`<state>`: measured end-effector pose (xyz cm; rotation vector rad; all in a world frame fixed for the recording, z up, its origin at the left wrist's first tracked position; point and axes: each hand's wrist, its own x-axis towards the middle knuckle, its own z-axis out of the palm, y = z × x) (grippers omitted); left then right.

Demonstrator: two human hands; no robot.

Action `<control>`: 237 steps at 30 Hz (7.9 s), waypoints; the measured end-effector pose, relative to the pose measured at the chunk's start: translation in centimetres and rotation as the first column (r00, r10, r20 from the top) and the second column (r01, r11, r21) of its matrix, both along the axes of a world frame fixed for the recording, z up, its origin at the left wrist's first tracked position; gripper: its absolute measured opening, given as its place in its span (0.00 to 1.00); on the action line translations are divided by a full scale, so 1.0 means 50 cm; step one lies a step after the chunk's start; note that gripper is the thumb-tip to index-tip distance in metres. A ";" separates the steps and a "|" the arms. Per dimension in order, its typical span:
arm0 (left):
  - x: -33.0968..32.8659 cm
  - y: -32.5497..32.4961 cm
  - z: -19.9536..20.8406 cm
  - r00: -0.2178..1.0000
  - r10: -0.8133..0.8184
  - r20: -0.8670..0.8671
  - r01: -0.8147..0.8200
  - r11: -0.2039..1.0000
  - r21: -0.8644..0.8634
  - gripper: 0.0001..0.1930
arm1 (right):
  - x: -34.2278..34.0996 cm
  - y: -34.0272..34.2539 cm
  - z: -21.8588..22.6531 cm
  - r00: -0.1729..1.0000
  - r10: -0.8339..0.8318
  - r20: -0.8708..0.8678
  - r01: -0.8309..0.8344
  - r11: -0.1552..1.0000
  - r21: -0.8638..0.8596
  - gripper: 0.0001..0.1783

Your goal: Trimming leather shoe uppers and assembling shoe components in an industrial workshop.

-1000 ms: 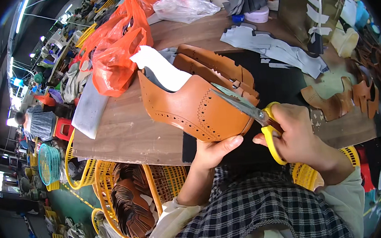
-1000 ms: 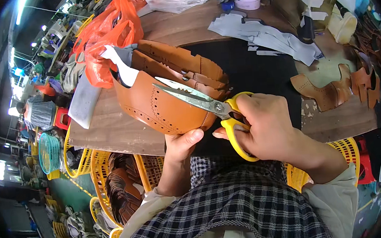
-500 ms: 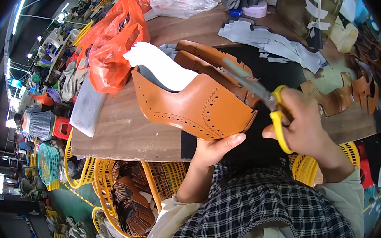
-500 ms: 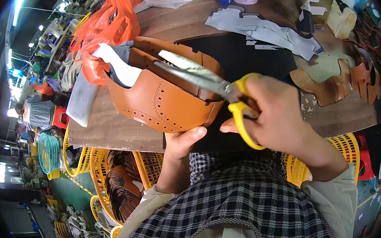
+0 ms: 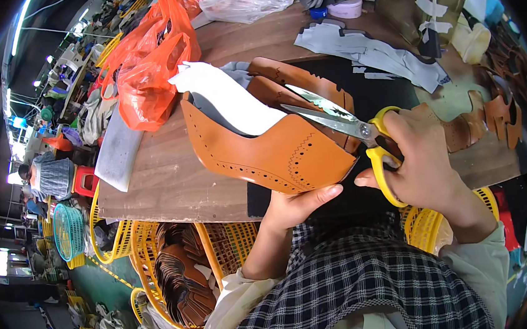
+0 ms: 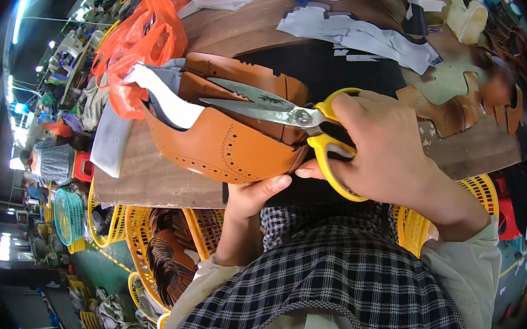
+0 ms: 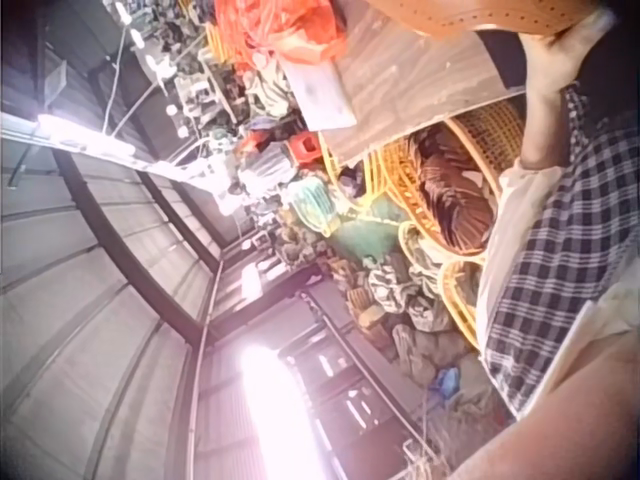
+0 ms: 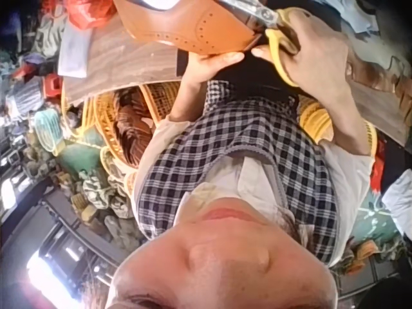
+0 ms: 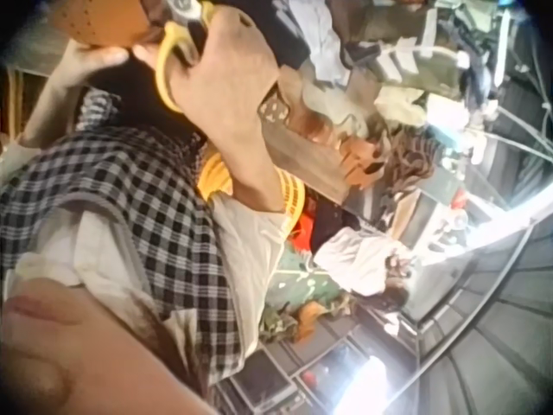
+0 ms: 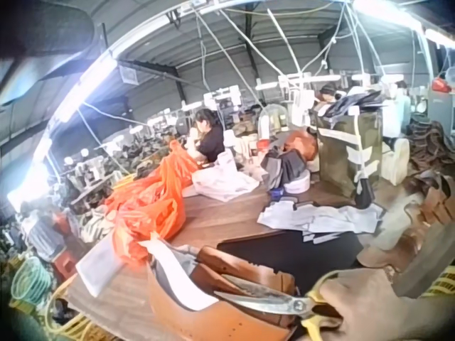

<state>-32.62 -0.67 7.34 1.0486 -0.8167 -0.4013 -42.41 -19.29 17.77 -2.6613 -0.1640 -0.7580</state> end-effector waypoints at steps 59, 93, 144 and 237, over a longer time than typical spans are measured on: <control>-0.001 0.025 -0.030 0.993 -0.112 -0.048 0.109 0.992 -0.056 0.22 | -0.027 -0.031 -0.029 0.996 -0.054 -0.064 0.082 0.809 0.582 0.23; 0.052 0.026 -0.056 0.603 -0.565 -0.563 0.192 0.787 -0.586 0.38 | -0.051 -0.067 -0.046 0.997 -0.083 -0.007 0.080 0.977 -0.200 0.22; 0.063 0.023 -0.060 0.581 -0.616 -0.532 0.234 0.752 -0.616 0.40 | -0.032 -0.107 -0.033 0.942 0.093 -0.323 -0.063 0.993 0.102 0.26; 0.033 0.015 -0.040 0.396 -0.695 -0.600 0.040 0.665 -0.745 0.38 | -0.067 -0.055 -0.083 0.986 0.006 -0.165 -0.011 1.000 -0.029 0.33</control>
